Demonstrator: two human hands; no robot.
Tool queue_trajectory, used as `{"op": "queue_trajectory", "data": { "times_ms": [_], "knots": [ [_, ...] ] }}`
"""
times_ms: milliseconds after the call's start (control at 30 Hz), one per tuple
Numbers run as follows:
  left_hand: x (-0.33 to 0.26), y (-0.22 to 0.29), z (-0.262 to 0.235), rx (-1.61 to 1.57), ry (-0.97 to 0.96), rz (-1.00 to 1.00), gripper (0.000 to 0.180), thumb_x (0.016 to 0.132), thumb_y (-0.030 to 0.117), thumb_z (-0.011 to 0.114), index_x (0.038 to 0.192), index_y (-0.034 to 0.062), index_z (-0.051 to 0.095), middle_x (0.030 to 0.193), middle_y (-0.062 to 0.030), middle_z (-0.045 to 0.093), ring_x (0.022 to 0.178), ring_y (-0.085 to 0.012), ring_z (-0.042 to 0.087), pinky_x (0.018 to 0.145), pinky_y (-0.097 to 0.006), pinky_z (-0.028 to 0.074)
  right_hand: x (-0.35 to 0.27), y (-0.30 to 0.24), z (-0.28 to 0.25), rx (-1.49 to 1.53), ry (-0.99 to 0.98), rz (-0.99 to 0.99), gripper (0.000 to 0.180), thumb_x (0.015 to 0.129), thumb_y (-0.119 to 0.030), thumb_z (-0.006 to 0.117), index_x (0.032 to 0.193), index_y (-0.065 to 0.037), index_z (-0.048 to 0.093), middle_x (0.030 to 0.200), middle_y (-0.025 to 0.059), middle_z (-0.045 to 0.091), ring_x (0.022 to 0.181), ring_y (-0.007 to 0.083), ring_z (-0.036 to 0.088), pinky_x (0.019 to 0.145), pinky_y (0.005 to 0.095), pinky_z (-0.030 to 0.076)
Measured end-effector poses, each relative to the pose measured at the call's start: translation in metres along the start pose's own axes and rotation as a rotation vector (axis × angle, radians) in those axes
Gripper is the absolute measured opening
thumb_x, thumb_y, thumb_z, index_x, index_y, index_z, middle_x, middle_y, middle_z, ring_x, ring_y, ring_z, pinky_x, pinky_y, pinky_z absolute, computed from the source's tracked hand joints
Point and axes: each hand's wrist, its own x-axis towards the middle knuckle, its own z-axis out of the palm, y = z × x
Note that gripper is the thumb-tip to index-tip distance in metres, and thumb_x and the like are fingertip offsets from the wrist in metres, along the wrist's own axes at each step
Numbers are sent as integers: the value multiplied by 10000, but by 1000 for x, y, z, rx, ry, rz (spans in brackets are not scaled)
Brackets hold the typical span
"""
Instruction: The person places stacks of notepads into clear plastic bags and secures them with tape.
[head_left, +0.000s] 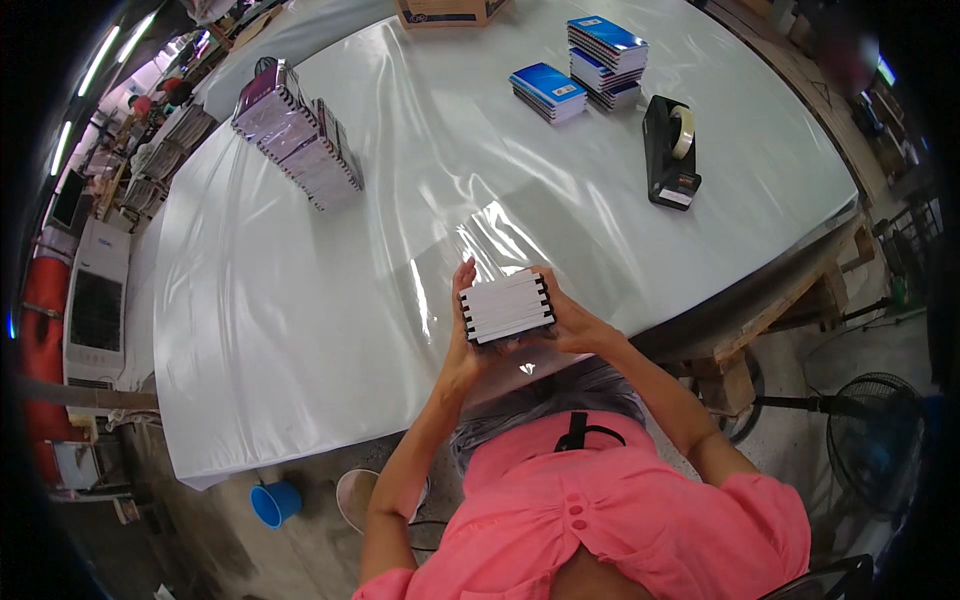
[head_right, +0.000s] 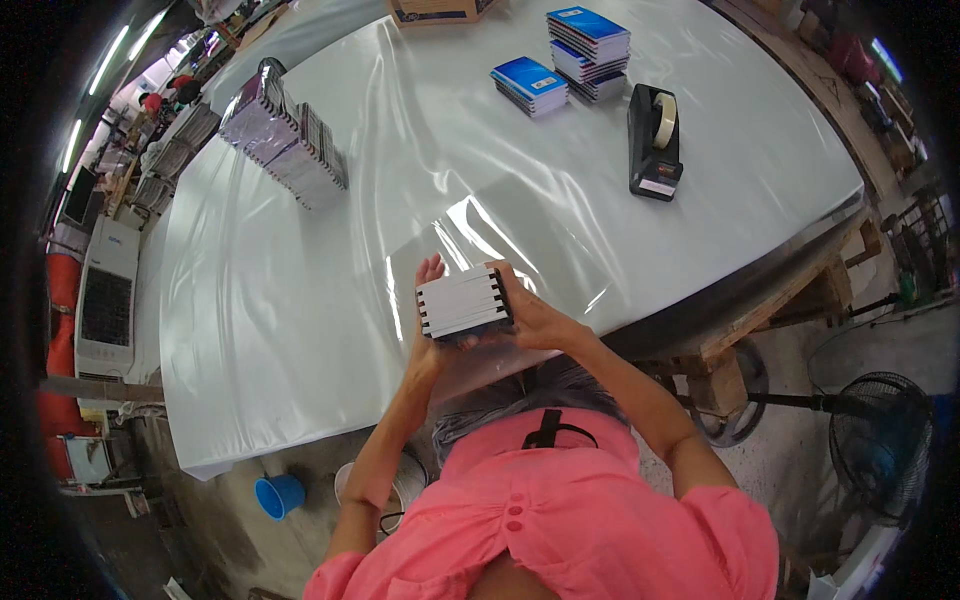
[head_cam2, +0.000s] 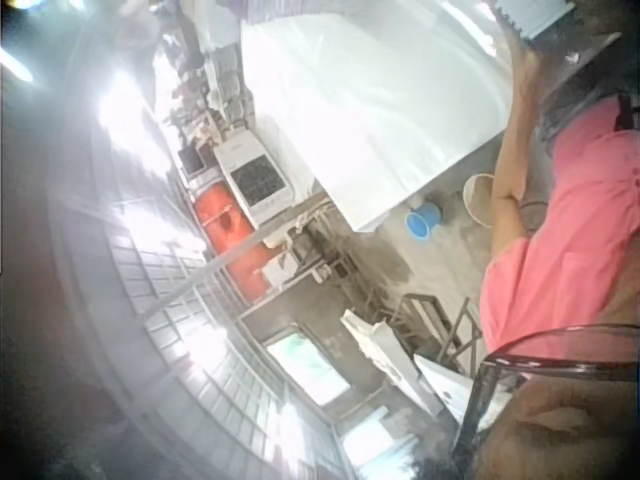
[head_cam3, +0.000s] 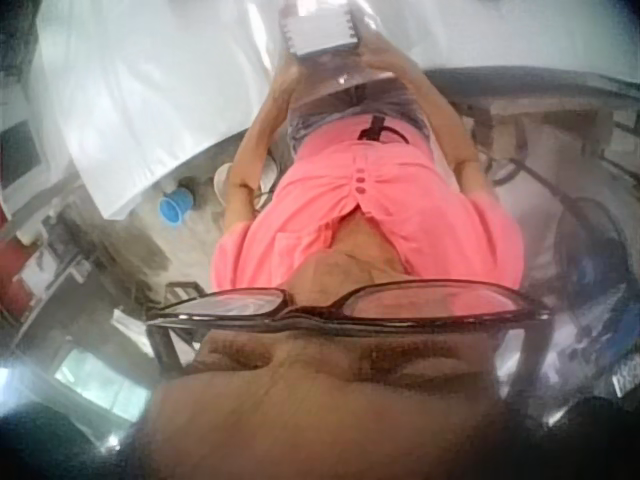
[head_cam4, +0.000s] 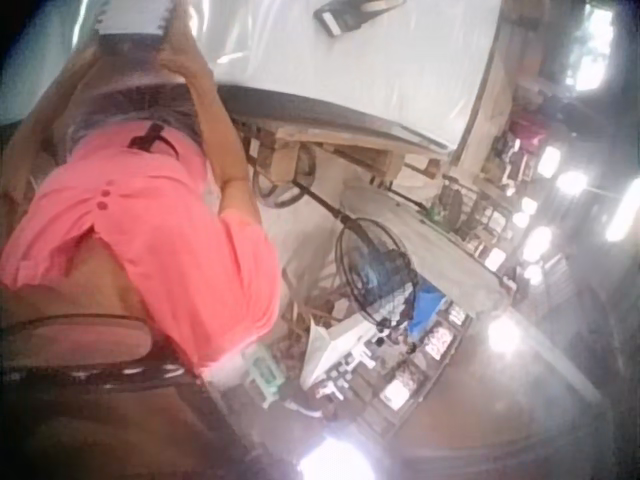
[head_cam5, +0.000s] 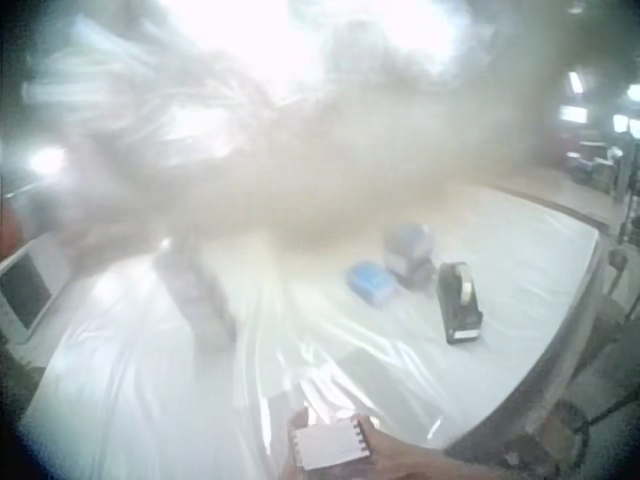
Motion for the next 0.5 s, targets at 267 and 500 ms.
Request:
{"op": "queue_trajectory", "data": {
  "times_ms": [267,500],
  "knots": [
    [-13,39,2,-83,127,18,1144,777,452,754,1536,67,-11,1580,-201,127,1441,-357,196,1170,-422,178,15,-30,-25,346,141,203,840,688,-153,862,1372,-12,396,1255,111,541,1146,217,529,1021,349,401],
    [-59,22,-12,1161,-492,-110,756,865,496,615,1485,159,342,1577,-130,214,1459,-387,142,1120,-631,101,11,-34,-81,620,458,450,647,721,-156,833,1249,54,524,1118,141,633,1041,218,602,969,346,452]
  ]
}}
